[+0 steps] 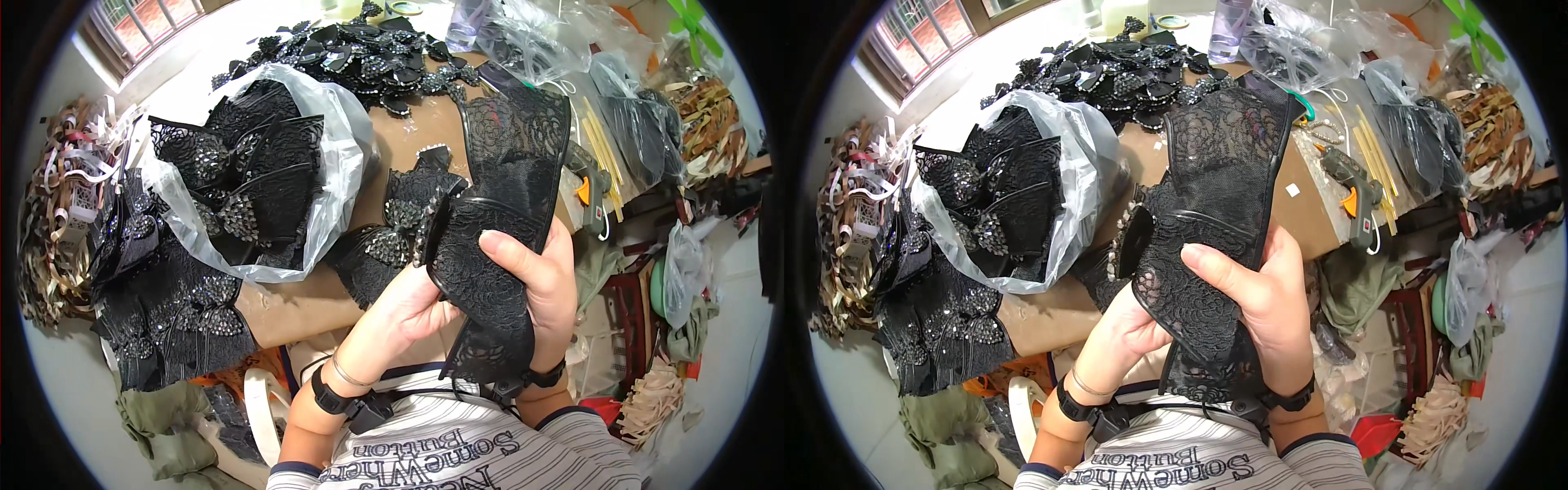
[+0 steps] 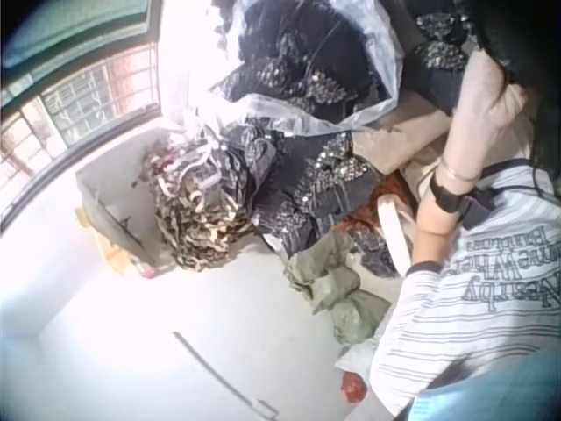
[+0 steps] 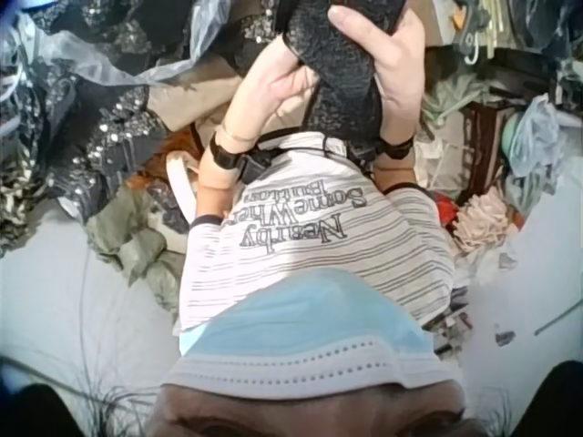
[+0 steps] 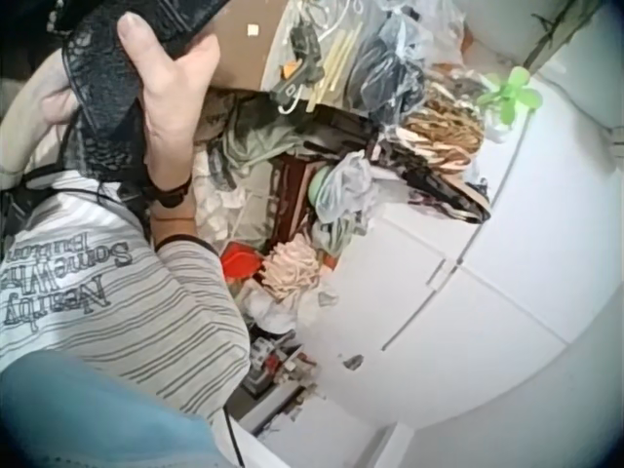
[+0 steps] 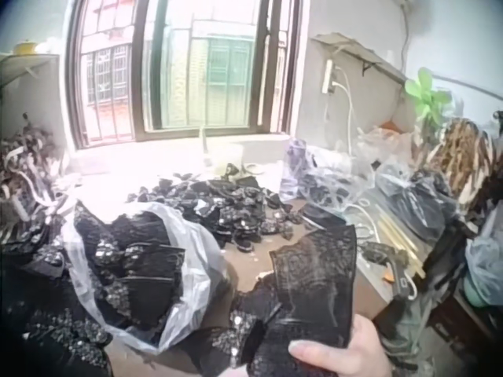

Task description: The person handles black lace fabric pieces with sequins, folding and aligning them by hand. They use a hot glue gun to attach a lace strip to a piece, then continue folding and organizing the items on the table.

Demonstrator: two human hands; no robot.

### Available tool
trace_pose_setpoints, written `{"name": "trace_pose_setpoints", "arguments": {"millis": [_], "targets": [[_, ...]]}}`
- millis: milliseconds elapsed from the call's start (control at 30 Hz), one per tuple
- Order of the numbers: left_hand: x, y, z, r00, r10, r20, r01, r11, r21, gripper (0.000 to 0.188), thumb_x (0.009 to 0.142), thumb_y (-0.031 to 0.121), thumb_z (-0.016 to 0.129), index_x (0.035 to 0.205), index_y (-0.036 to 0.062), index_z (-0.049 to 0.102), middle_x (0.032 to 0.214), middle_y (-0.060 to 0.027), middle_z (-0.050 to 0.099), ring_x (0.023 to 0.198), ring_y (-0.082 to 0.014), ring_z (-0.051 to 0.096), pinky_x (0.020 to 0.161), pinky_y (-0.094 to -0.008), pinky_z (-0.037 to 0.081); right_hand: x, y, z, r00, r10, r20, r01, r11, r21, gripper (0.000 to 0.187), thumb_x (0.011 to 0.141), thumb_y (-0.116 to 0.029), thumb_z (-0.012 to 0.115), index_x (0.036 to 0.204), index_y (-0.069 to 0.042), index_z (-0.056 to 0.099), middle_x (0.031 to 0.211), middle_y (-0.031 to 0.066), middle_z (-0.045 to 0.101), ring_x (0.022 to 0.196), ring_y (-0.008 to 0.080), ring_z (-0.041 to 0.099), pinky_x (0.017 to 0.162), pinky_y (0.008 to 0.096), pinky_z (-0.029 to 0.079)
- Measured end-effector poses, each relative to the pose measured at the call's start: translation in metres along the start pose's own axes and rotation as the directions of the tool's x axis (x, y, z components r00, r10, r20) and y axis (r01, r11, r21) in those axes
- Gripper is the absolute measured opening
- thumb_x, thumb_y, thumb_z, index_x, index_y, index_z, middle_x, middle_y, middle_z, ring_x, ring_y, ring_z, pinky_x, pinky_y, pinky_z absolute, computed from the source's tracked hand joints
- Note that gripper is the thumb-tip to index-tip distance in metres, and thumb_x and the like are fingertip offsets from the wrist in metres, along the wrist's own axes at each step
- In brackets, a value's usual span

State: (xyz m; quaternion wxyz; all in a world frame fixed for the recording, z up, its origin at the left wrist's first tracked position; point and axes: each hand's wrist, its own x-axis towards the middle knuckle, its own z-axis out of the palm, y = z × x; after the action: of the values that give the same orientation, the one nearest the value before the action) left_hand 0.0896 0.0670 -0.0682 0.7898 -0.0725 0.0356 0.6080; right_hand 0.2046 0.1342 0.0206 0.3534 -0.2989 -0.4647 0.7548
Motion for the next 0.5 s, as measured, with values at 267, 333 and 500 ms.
{"name": "trace_pose_setpoints", "arguments": {"millis": [267,333,500], "targets": [[0.001,-0.004,-0.01,0.998,-0.025,0.056,0.026,0.999,-0.022,0.027,0.098,0.009,0.047,0.119,-0.0051,0.055,0.114,-0.0176,0.063,0.098,-0.0252,0.066,0.085,-0.0339,0.059,-0.004,0.002,-0.004,1.0,-0.027,-0.007,0.026,0.998,-0.063,0.035,0.079,0.002,0.069,0.112,0.003,0.058,0.102,0.0091,0.067,0.089,0.0148,0.064,0.082,0.029,0.051],[0.001,-0.004,-0.011,0.995,-0.009,0.104,0.01,1.0,-0.014,0.027,0.098,0.008,0.047,0.121,-0.0044,0.054,0.114,-0.0166,0.063,0.099,-0.0242,0.066,0.086,-0.0336,0.058,-0.004,0.002,-0.007,1.0,-0.021,-0.012,0.02,0.997,-0.074,0.035,0.079,0.003,0.069,0.112,0.003,0.058,0.102,0.0094,0.067,0.089,0.015,0.064,0.082,0.029,0.051],[-0.002,-0.011,0.025,0.943,0.254,-0.216,-0.157,0.91,0.384,0.032,0.097,0.006,0.048,0.128,-0.0013,0.05,0.115,-0.0128,0.062,0.101,-0.0203,0.064,0.086,-0.0302,0.054,-0.011,-0.003,-0.007,0.994,-0.043,-0.1,0.035,0.996,-0.082,0.036,0.077,0.002,0.07,0.111,0.003,0.058,0.101,0.0097,0.067,0.087,0.015,0.065,0.08,0.029,0.052]]}}
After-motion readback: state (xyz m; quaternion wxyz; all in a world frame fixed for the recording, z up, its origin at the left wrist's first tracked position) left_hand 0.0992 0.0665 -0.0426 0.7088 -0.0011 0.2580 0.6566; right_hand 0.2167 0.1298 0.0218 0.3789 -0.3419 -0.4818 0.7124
